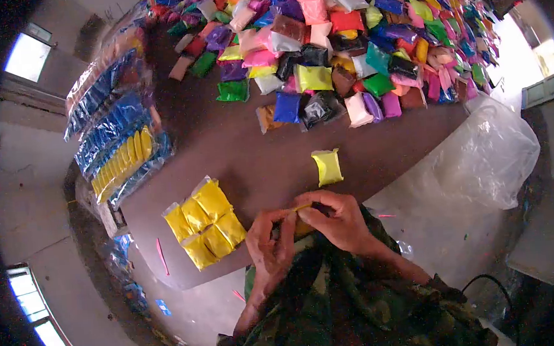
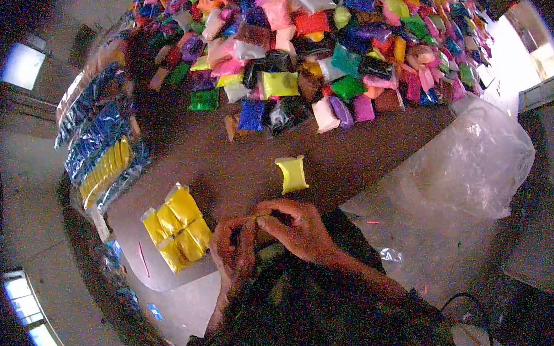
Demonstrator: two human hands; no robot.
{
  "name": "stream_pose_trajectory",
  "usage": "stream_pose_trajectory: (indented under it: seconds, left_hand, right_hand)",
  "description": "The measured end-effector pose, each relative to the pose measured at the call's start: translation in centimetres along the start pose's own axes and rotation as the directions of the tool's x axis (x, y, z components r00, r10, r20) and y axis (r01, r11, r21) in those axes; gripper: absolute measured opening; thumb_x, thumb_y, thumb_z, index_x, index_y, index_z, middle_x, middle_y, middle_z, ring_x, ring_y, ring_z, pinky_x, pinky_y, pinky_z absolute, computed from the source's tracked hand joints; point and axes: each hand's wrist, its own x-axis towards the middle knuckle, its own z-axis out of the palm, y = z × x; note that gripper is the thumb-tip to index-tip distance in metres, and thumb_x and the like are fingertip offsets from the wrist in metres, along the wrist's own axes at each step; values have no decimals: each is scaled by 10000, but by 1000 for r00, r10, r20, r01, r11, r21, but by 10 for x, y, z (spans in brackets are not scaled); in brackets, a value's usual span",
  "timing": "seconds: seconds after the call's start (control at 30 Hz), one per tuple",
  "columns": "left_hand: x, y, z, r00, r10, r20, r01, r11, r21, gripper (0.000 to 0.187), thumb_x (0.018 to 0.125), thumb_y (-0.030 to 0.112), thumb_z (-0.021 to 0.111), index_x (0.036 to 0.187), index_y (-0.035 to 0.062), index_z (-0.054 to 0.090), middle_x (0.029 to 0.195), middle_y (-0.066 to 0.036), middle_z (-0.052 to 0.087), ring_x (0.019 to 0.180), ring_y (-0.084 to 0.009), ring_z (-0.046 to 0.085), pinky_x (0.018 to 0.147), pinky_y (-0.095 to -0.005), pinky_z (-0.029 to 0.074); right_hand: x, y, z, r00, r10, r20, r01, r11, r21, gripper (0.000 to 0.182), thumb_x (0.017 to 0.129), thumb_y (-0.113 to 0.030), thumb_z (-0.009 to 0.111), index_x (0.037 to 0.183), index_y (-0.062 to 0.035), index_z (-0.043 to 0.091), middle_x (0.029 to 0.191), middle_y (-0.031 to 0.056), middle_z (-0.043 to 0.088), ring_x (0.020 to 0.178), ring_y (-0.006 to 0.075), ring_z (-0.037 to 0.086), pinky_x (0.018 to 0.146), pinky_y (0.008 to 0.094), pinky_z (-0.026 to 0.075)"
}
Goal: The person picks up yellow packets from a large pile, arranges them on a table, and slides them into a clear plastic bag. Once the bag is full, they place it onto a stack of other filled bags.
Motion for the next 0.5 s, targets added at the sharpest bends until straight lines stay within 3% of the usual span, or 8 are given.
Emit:
stream_pose_trajectory:
  seconds: [0.1,0.5]
  left_hand:
    - [0,2,0,1000,-13,-4,13,1000,-27,40,922,22,709,941,18,674,845,-117,689,717,-196,648,650,-321,505]
    - [-2,8,4,982,-189,-25,181,964,-192,86,981,83,652,947,4,647,744,-68,620,666,-124,547,605,-302,453]
  right_hand:
    - [-1,-4,0,998,62,4,-62,998,31,205,977,-109,703,1127,27,734,1011,28,733,925,57,628,804,235,515]
    - [-1,13,9,997,32,-65,-27,997,74,199,1028,-78,607,1173,20,701,1061,49,731,970,82,643,847,251,515]
